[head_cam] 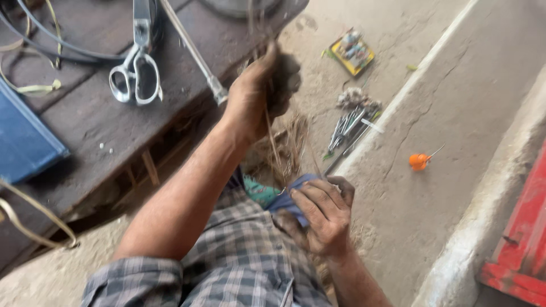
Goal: The person repeatedly pulls bundles of dry fibrous strands through a metal funnel-like device mounted on a wooden workbench. They gather the processed strands, reinsert them into the device, and continue the cycle. Tools such as scissors and a socket wrench are visible on the bench but not used.
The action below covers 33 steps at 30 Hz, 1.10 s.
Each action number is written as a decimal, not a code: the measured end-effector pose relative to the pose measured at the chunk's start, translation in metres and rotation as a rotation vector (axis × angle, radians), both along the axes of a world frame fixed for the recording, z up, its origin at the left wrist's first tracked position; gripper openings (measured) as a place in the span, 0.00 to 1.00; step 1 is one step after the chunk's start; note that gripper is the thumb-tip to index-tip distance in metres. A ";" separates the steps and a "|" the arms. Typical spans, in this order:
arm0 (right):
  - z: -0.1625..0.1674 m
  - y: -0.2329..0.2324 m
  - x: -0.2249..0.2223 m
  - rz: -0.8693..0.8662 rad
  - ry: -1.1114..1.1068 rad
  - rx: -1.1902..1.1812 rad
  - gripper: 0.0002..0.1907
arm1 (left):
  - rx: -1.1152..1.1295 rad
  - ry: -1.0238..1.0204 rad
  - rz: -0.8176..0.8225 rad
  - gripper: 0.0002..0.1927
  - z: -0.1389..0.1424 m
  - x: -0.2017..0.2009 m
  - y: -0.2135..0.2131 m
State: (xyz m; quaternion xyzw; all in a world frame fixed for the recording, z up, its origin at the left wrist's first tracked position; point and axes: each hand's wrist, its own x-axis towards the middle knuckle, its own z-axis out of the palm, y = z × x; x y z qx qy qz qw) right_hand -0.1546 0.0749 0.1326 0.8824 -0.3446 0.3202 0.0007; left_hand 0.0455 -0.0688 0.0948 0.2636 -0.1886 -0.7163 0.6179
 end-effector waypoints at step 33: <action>0.157 -0.313 0.141 0.013 0.105 0.000 0.06 | -0.553 -0.318 0.355 0.05 0.113 0.100 -0.006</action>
